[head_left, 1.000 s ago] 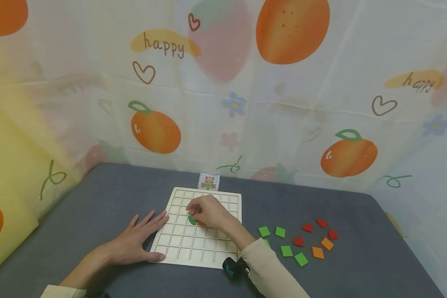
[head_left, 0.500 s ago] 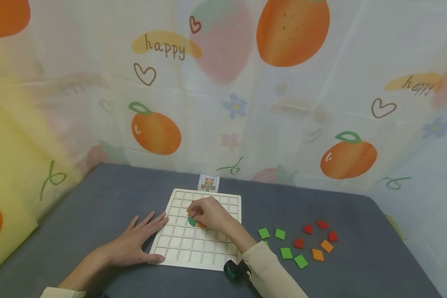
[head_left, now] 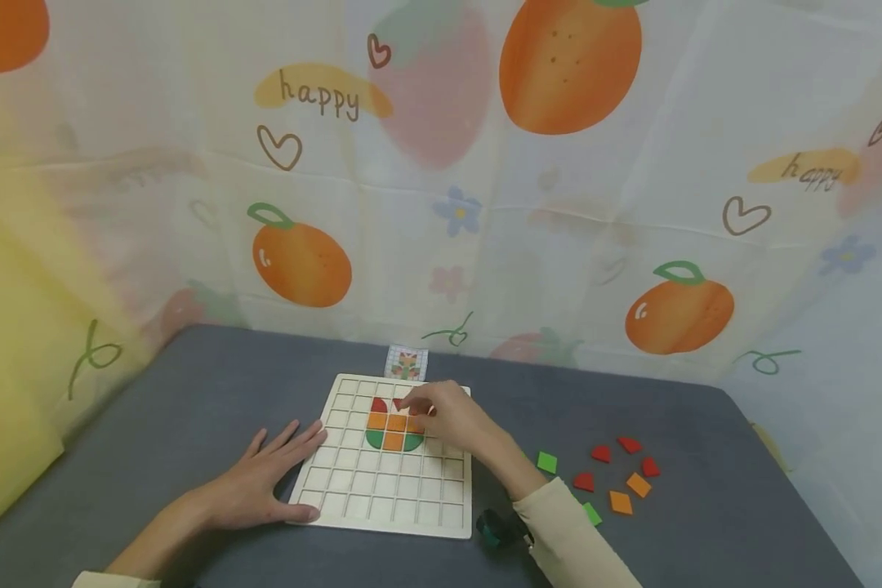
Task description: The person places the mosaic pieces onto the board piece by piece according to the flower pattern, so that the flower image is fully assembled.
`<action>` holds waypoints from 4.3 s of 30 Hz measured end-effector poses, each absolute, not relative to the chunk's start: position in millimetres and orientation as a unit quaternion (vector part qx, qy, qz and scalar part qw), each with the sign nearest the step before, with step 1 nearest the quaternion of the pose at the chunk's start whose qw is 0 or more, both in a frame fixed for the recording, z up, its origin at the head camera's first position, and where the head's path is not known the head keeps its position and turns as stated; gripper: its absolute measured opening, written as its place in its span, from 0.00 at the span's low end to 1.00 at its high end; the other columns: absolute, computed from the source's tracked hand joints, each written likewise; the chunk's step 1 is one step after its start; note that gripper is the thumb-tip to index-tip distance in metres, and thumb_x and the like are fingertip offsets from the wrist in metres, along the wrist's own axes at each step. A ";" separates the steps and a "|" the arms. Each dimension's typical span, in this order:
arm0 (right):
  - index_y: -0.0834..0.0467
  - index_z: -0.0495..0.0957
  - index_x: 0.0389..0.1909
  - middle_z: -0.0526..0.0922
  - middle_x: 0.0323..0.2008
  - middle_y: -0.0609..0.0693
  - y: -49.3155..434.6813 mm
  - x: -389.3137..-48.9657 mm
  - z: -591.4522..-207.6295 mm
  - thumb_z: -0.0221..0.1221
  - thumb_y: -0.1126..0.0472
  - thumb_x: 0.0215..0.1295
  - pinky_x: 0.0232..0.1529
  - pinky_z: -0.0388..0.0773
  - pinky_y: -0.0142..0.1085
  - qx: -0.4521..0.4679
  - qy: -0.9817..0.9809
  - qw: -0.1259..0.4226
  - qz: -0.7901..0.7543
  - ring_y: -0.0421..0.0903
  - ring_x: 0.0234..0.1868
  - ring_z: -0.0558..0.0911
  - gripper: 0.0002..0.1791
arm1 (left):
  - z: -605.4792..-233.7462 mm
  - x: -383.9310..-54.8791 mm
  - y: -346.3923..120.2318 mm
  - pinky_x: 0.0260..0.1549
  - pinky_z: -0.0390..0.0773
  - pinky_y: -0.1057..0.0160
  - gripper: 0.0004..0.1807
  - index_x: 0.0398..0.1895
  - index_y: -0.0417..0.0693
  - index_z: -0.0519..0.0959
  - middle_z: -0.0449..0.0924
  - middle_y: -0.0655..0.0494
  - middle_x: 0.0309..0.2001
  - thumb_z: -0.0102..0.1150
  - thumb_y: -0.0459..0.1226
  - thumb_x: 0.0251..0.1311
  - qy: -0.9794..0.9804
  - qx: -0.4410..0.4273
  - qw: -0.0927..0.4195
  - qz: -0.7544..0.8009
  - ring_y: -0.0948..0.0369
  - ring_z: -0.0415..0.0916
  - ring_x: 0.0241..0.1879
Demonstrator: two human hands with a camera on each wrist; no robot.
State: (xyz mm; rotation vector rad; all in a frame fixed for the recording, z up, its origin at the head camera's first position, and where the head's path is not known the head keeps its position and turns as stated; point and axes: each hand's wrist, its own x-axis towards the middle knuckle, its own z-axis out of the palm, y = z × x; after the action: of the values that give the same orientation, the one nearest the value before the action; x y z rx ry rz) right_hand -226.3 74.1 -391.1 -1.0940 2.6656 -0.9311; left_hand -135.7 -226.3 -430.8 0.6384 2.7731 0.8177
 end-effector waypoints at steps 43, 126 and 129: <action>0.60 0.82 0.51 0.85 0.43 0.48 248.7 -201.8 -406.0 0.71 0.61 0.54 0.39 0.80 0.33 -0.275 0.919 0.091 -0.268 0.46 0.41 0.83 0.22 | -430.2 -134.9 -227.5 0.62 0.31 0.27 0.56 0.76 0.48 0.57 0.51 0.45 0.76 0.68 0.63 0.47 0.934 0.215 0.078 0.274 0.34 0.41 0.73; 0.62 0.83 0.47 0.84 0.33 0.48 55.5 -208.3 -399.9 0.67 0.69 0.58 0.37 0.76 0.25 -0.400 0.855 0.102 -0.313 0.34 0.33 0.79 0.15 | -430.3 -136.4 -225.7 0.63 0.30 0.29 0.59 0.77 0.47 0.55 0.50 0.47 0.77 0.66 0.66 0.47 0.937 0.210 0.097 0.262 0.37 0.40 0.75; 0.62 0.84 0.47 0.84 0.32 0.47 50.6 -207.5 -400.8 0.67 0.69 0.58 0.36 0.76 0.24 -0.397 0.859 0.102 -0.306 0.33 0.31 0.78 0.14 | -429.9 -135.5 -226.1 0.63 0.31 0.29 0.58 0.77 0.47 0.55 0.50 0.47 0.77 0.66 0.65 0.47 0.937 0.207 0.094 0.266 0.37 0.40 0.74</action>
State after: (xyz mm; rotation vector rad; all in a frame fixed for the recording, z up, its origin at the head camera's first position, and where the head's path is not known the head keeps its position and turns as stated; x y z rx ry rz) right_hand -207.5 50.6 -400.8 -1.1712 2.5380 -0.9033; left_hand -135.5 -226.1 -429.9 0.6155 2.7789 0.7894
